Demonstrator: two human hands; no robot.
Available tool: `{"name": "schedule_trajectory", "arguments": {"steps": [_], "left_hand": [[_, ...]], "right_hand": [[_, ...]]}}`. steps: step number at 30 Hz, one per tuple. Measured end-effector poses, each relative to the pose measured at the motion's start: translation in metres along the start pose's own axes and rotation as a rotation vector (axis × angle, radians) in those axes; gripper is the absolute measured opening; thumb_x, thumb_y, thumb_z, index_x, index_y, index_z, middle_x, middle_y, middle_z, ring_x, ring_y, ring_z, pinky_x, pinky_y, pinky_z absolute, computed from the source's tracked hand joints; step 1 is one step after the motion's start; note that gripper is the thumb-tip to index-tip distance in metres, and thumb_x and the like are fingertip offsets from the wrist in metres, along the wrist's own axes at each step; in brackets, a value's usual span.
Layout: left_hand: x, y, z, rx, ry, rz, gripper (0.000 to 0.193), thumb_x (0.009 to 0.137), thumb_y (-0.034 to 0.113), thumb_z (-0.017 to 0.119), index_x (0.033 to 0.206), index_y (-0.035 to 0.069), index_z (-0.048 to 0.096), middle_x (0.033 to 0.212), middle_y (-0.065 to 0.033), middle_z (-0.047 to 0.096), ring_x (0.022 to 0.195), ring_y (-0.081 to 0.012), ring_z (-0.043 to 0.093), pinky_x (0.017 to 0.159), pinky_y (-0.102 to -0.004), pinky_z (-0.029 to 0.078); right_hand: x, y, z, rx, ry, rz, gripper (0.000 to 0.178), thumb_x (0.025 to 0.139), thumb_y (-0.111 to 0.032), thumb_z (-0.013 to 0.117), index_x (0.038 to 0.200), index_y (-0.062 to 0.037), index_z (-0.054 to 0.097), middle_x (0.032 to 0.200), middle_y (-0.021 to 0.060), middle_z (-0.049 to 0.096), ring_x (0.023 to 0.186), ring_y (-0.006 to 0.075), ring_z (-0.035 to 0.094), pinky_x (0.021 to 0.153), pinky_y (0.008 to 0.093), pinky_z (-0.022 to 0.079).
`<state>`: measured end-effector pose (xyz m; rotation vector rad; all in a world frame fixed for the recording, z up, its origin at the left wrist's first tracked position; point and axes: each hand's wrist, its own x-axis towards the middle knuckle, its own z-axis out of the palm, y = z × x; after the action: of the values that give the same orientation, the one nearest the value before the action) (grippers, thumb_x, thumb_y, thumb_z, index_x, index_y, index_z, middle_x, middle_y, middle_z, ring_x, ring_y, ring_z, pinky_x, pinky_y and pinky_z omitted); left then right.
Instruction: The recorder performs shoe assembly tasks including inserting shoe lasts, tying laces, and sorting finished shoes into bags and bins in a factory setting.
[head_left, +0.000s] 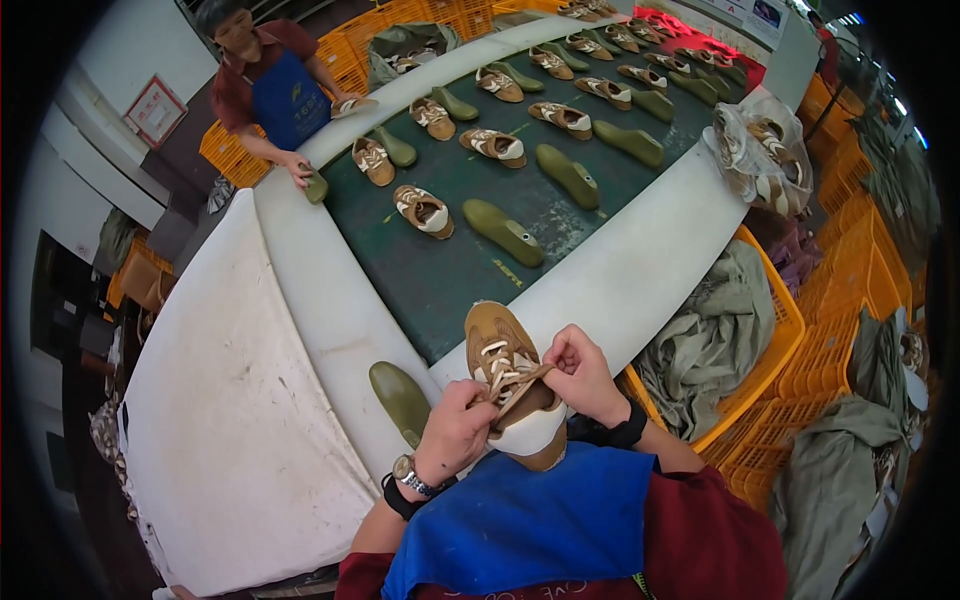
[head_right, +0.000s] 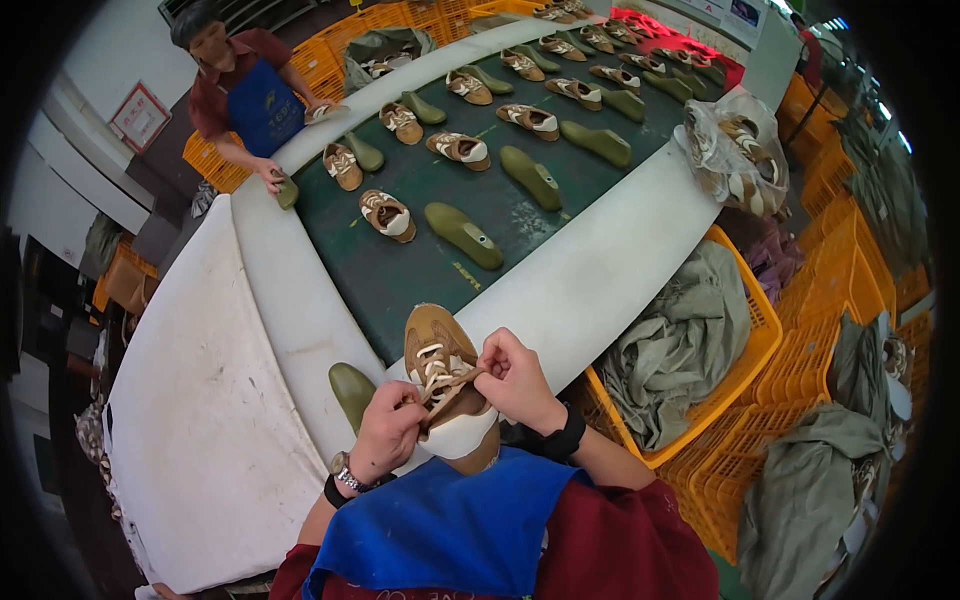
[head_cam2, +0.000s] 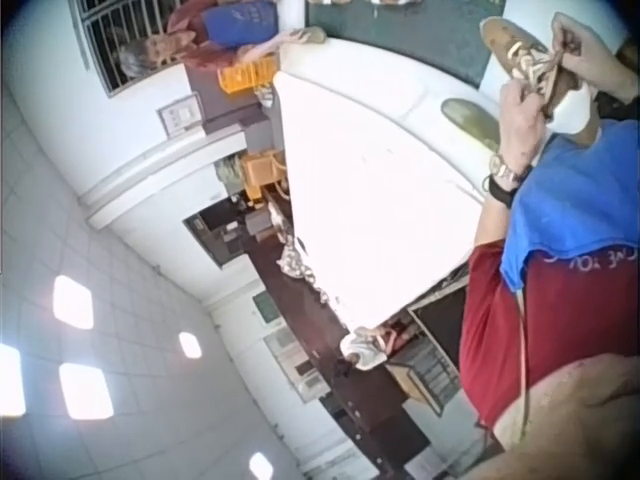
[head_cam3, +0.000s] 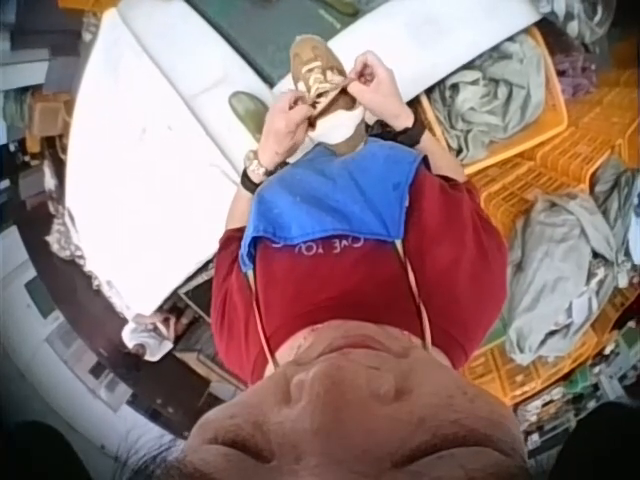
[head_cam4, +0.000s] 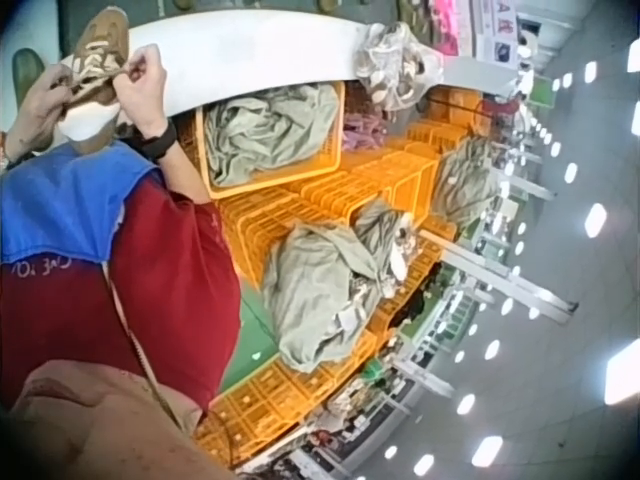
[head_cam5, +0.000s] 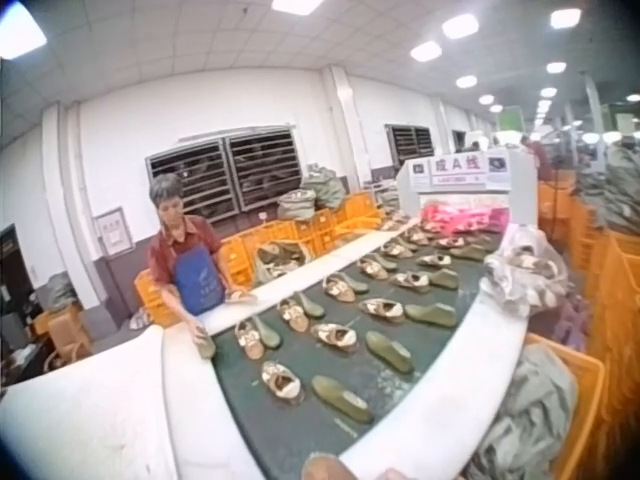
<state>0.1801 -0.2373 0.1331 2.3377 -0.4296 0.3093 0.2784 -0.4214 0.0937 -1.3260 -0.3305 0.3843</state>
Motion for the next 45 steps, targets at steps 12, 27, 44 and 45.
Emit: {"name": "schedule_trajectory", "arguments": {"steps": [12, 27, 44, 45], "left_hand": [[-0.009, -0.026, -0.02, 0.064, 0.294, -0.271, 0.045, 0.075, 0.004, 0.064, 0.118, 0.005, 0.05, 0.107, -0.0144, 0.054, 0.09, -0.0275, 0.055, 0.072, -0.0325, 0.048], [-0.083, -0.129, 0.03, 0.394, -0.031, -0.82, 0.047, 0.074, 0.032, 0.056, 0.117, 0.018, 0.045, 0.063, -0.0167, 0.061, 0.057, -0.0357, 0.059, 0.051, -0.0453, 0.047], [0.038, -0.253, 0.025, -0.008, -0.021, -1.152, 0.068, 0.084, 0.027, 0.051, 0.136, 0.001, 0.014, 0.078, -0.0231, 0.063, 0.062, -0.0338, 0.063, 0.06, -0.0404, 0.051], [0.026, -0.251, 0.024, -0.081, 0.008, -1.103, 0.067, 0.084, 0.027, 0.051, 0.136, 0.003, 0.016, 0.074, -0.0212, 0.062, 0.056, -0.0318, 0.062, 0.056, -0.0387, 0.051]], "right_hand": [[0.025, -0.024, -0.012, -0.554, -0.027, -0.412, 0.023, 0.066, 0.002, 0.058, 0.088, -0.003, 0.052, 0.075, 0.0084, 0.056, 0.063, 0.0183, 0.056, 0.058, 0.0269, 0.048], [0.017, 0.107, -0.109, -1.0, 0.02, -0.031, 0.043, 0.061, 0.002, 0.06, 0.1, -0.0102, 0.05, 0.069, 0.0091, 0.045, 0.063, 0.0276, 0.049, 0.059, 0.0361, 0.042], [-0.007, 0.044, -0.07, -1.357, -0.301, -0.04, 0.054, 0.065, -0.032, 0.072, 0.113, -0.0153, 0.054, 0.095, 0.0121, 0.058, 0.083, 0.0318, 0.057, 0.069, 0.0388, 0.048], [-0.007, 0.051, -0.07, -1.394, -0.327, -0.017, 0.055, 0.064, -0.033, 0.072, 0.113, -0.0156, 0.054, 0.09, 0.0113, 0.059, 0.079, 0.0314, 0.057, 0.067, 0.0391, 0.048]]}}
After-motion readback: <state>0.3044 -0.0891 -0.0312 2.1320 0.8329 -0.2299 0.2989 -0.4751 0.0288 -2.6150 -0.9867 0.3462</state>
